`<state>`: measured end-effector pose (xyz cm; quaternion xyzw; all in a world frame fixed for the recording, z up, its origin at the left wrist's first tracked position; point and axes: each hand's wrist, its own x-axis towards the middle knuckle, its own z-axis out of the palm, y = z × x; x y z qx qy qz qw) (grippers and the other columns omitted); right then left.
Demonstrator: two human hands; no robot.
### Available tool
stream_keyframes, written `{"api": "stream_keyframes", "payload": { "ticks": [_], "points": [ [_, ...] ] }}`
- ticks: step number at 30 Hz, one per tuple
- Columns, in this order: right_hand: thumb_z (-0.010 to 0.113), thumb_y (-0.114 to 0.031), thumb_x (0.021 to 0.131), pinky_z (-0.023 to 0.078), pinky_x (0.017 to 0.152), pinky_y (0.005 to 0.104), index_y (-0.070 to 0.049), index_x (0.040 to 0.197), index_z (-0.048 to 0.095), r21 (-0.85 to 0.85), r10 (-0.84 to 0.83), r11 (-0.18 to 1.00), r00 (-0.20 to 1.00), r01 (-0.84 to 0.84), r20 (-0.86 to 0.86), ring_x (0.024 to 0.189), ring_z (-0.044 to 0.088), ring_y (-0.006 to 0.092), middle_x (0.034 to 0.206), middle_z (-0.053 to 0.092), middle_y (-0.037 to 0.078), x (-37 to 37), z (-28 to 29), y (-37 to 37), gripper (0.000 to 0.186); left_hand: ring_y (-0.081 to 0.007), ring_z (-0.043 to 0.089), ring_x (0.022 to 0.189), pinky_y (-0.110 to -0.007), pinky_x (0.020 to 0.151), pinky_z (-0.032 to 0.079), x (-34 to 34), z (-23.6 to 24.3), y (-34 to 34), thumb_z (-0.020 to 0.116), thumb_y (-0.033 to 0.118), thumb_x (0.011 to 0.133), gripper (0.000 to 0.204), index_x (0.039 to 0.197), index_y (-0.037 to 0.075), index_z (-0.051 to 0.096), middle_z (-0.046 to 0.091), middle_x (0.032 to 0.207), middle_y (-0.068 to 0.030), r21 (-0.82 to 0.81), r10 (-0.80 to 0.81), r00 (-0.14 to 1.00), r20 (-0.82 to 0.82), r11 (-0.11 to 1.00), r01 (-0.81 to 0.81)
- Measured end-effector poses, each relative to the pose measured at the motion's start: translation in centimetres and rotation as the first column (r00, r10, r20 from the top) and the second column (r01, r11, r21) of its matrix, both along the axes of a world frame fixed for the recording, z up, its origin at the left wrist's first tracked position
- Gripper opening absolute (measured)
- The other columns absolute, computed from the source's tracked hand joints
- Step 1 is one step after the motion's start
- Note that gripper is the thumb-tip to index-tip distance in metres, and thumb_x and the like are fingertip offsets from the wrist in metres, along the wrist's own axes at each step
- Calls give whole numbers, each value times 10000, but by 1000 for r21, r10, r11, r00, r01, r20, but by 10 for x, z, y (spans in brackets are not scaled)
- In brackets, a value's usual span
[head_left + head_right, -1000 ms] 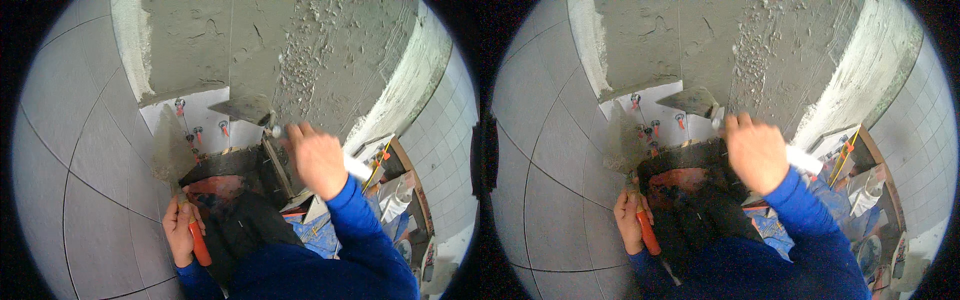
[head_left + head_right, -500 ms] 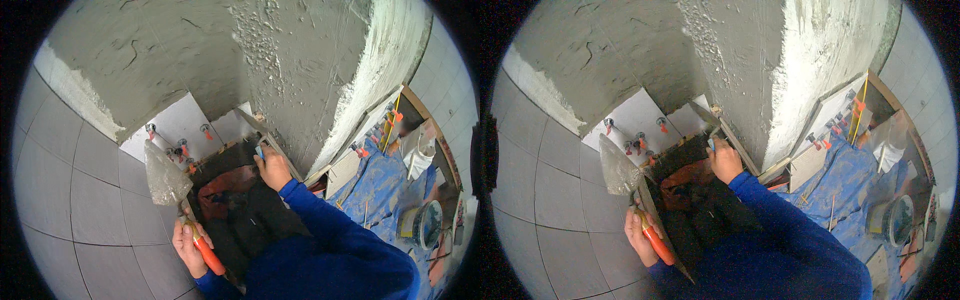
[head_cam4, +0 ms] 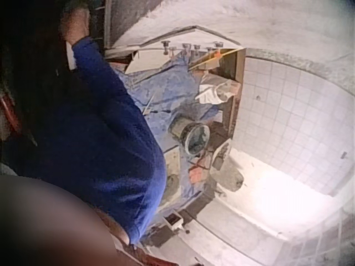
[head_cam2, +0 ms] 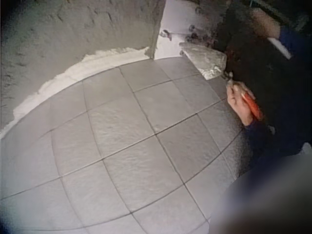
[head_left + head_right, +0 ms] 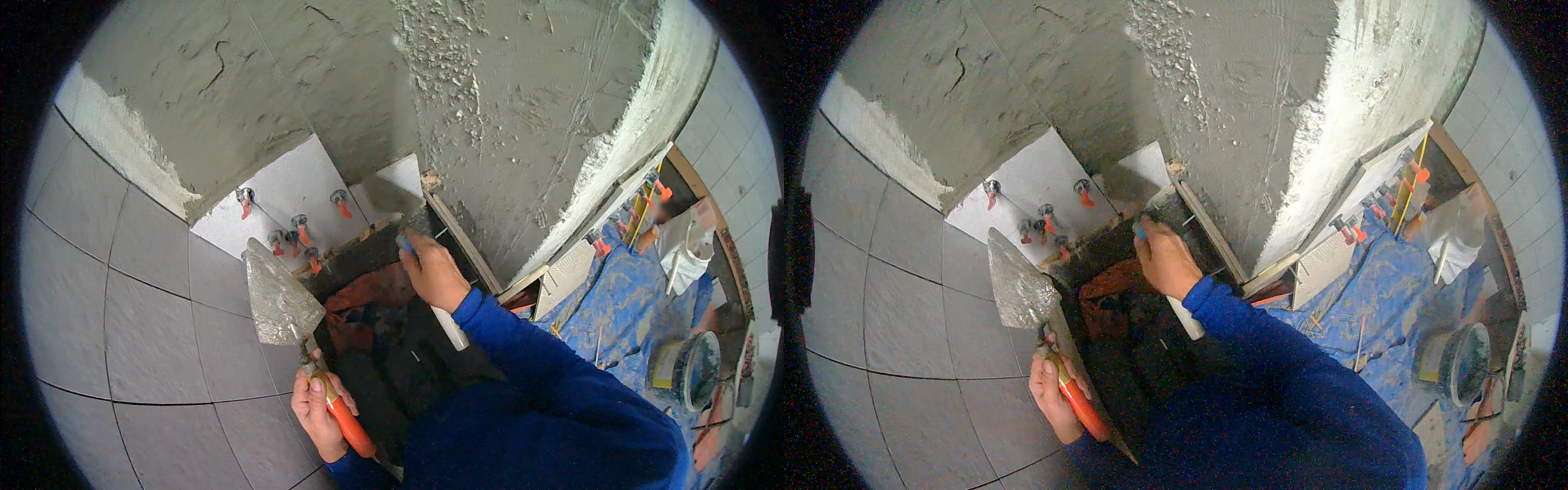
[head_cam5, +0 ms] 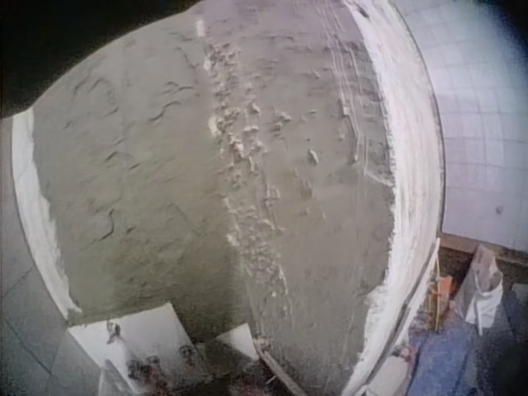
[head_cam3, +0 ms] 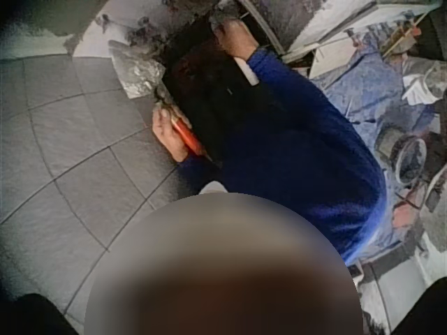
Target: The person positions a ceramic tile against a wall section, then uses a trowel to scoop and spread cement mortar onto the wall surface. The person smooths the mortar in preparation for tile installation.
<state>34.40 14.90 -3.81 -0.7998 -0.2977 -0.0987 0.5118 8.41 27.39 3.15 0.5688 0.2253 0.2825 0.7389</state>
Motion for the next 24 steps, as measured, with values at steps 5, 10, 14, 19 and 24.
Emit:
{"api": "stream_keyframes", "payload": {
  "ticks": [5,10,14,19,24],
  "points": [
    [615,-122,979,517,946,481,139,1324,570,-34,-103,994,994,102,-33,1080,635,513,1139,645,364,1,4,9,435,-89,518,486,-231,431,443,-1,-6,6,592,321,1046,505,1413,-20,532,585,736,-42,10,-10,1000,-6,1000,10],
    [588,-130,993,532,864,546,84,1427,498,-73,-111,991,993,108,-36,991,642,527,1126,631,351,-9,-1,29,493,-101,526,482,-241,432,457,-5,-11,12,605,348,1043,541,1417,-32,515,575,724,-52,-32,4,1000,-3,999,-4],
    [620,-117,973,539,850,516,122,1366,540,-56,-117,992,993,117,-6,979,651,516,1077,643,342,-16,-9,36,466,-100,534,493,-240,436,462,-7,-12,14,613,343,1039,542,1423,-26,511,586,751,-50,-63,4,1000,-5,998,-4],
    [608,-132,973,541,866,544,76,1415,513,-209,-64,977,995,47,-74,984,645,531,1134,631,345,-18,-1,32,497,-102,542,503,-243,442,465,-6,-12,13,622,339,1035,543,1429,-17,510,594,770,-50,-52,-24,999,-25,998,23],
    [656,-136,947,527,908,496,75,1308,625,-242,-20,970,1000,18,-7,1043,647,496,1134,657,329,-2,28,4,420,-106,550,509,-245,447,467,-8,-11,13,614,326,1040,525,1427,-15,519,592,762,-49,-73,-29,999,-15,997,28]
  ]
}}
